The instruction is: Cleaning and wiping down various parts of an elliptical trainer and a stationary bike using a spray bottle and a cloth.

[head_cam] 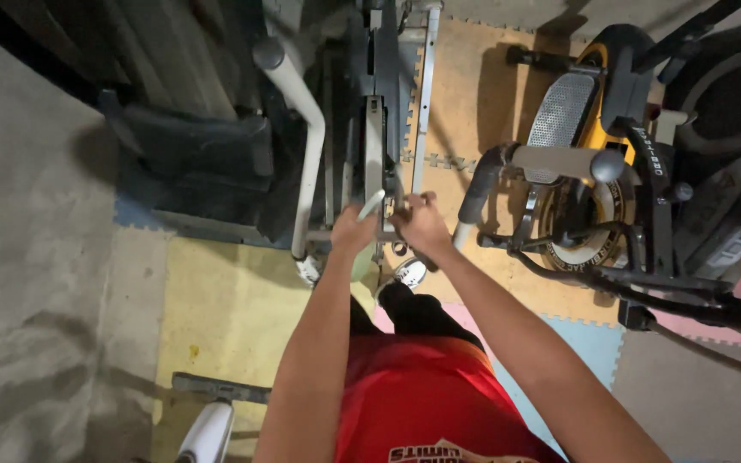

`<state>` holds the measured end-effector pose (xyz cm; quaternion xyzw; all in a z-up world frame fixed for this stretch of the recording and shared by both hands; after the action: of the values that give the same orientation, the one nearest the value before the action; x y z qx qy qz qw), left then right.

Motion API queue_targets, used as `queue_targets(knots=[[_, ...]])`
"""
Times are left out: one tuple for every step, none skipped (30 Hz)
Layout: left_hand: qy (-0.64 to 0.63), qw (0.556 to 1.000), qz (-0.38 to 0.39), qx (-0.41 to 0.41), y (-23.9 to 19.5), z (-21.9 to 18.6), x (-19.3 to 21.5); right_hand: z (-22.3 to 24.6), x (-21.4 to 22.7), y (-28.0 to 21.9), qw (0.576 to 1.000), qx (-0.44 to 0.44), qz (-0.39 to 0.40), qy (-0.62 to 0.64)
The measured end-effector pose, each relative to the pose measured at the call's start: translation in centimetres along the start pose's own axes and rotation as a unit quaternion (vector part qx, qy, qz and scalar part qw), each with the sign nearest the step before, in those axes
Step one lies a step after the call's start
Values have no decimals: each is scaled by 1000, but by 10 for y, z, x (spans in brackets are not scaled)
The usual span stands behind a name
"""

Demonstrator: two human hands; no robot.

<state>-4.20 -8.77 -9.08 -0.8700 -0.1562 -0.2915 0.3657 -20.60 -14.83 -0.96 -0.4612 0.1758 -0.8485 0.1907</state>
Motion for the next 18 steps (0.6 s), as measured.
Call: queue_targets(knots=[[-2,1000,0,1,-3,-5,3,-1,3,2,1000,0,1,-2],[-1,1000,-9,-2,-3,-10,9,3,6,6,998,35,-33,27],[0,1000,-19,-5,-2,-16,15,6,10,9,994,70,-67,57],[3,1000,-16,-11,0,-16,18,10,13,12,993,67,-73,59],[-13,998,-27,-50,2,-19,21,15,17,14,992,78,-75,65],[-28,995,-36,-92,5,-24,24,19,21,17,990,87,-80,73],[-25,994,-31,-101,1,-38,37,26,28,17,990,82,-89,76],[-49,994,-2,-96,-4,-51,48,35,36,17,980,125,-131,88],[-72,993,28,-89,-9,-64,59,43,45,15,966,169,-172,98],[-68,992,34,-97,-3,-65,56,57,61,9,965,163,-180,100],[-93,984,10,-150,4,-68,56,69,76,3,974,130,-161,95],[-117,972,-14,-204,12,-74,57,82,92,-1,981,98,-143,92],[-114,970,-9,-213,10,-86,65,91,108,-10,979,93,-152,95],[-134,956,-37,-258,5,-98,73,105,126,-23,946,207,-216,123],[-154,938,-65,-303,0,-110,81,117,143,-37,895,319,-274,147],[-151,937,-60,-308,-10,-127,95,128,165,-53,895,315,-280,148],[-187,931,-36,-310,-21,-144,108,138,187,-70,898,318,-271,139],[-223,926,-13,-305,-34,-157,119,147,206,-87,902,322,-256,131]])
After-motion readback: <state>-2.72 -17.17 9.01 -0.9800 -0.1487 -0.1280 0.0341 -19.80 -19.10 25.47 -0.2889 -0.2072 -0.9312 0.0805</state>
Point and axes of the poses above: each hand's wrist, its own y-axis towards the middle knuckle, its own x-axis out of the back of the hand, z = x × y, the point moved 3 cm from there along y, towards the middle knuckle, and after that the axes turned 9 degrees about -z, right-handed, at the moved point
